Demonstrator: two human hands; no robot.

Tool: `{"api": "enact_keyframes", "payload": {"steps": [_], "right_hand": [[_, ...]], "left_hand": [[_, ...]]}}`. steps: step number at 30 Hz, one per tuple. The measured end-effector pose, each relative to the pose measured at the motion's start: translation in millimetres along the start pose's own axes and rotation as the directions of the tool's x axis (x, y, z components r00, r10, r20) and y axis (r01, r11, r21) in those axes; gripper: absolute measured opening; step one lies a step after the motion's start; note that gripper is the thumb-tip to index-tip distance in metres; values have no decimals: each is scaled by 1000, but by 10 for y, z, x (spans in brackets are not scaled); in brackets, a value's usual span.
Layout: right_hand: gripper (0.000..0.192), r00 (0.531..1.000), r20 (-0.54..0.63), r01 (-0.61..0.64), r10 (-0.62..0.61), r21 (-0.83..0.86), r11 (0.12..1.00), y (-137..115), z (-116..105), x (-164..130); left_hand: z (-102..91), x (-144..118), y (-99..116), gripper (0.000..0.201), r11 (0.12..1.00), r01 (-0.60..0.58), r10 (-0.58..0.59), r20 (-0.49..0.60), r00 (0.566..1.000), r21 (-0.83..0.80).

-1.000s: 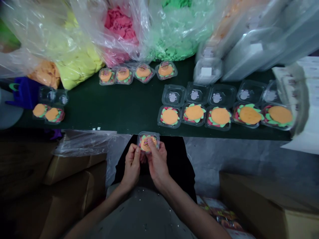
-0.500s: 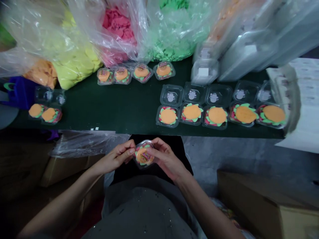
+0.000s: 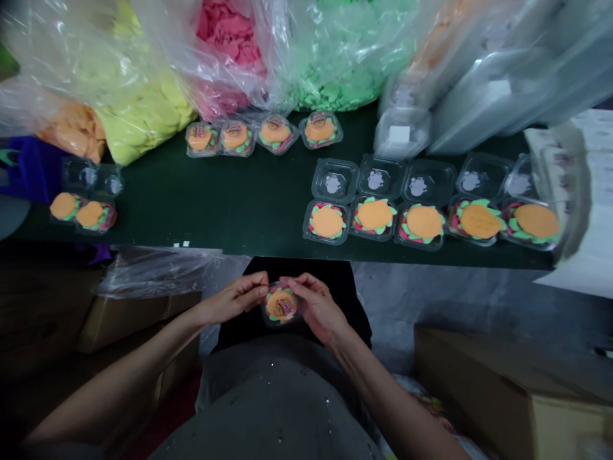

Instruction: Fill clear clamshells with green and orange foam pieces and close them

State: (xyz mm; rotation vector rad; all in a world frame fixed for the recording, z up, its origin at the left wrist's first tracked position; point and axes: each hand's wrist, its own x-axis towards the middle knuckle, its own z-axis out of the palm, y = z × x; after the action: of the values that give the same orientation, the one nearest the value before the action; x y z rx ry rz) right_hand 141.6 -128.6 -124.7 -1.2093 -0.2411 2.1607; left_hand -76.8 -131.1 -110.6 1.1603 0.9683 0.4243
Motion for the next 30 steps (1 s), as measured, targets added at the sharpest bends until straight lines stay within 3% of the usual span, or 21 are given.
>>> {"api": "enact_keyframes", "payload": {"steps": [3, 6, 10, 14, 17, 19, 23, 25, 27, 30], "right_hand": [[29, 998, 56, 36, -29, -125, 992, 55, 24, -37], [34, 993, 57, 113, -104, -206, 972, 81, 92, -98], [34, 982, -44, 175, -182, -129, 976, 110, 150, -112], [36, 975, -100, 191, -200, -95, 977, 135, 151, -72], [36, 978, -101, 171, -182, -101, 980, 135, 163, -58], [35, 981, -87, 161, -171, -110, 981, 110, 186, -65], [33, 991, 8, 137, -137, -78, 987, -2, 261, -111], [44, 990, 69, 128, -125, -49, 991, -58, 306, -135], [59, 984, 115, 143, -139, -29, 989, -88, 349, -148], [59, 972, 133, 196, -192, -19, 980, -76, 408, -145]], "left_hand": [[-32, 59, -15, 32, 999, 30, -30, 8, 1000, -44], [-2, 104, 42, 34, 999, 32, -34, -86, 996, -28], [204, 95, 42, 32, 999, -14, 29, -309, 951, 49], [439, 48, -64, 30, 1000, 7, -2, -392, 920, 11], [532, 46, -119, 31, 1000, -13, 10, -494, 869, -4], [543, 53, -130, 33, 998, -33, 5, -531, 847, -44], [461, 39, -120, 37, 956, -81, -69, -483, 873, -283], [400, 26, -115, 37, 907, -130, -90, -484, 870, -401], [355, 25, -115, 37, 857, -192, -104, -526, 844, -478], [351, 40, -132, 41, 840, -247, -113, -602, 791, -483]]}}
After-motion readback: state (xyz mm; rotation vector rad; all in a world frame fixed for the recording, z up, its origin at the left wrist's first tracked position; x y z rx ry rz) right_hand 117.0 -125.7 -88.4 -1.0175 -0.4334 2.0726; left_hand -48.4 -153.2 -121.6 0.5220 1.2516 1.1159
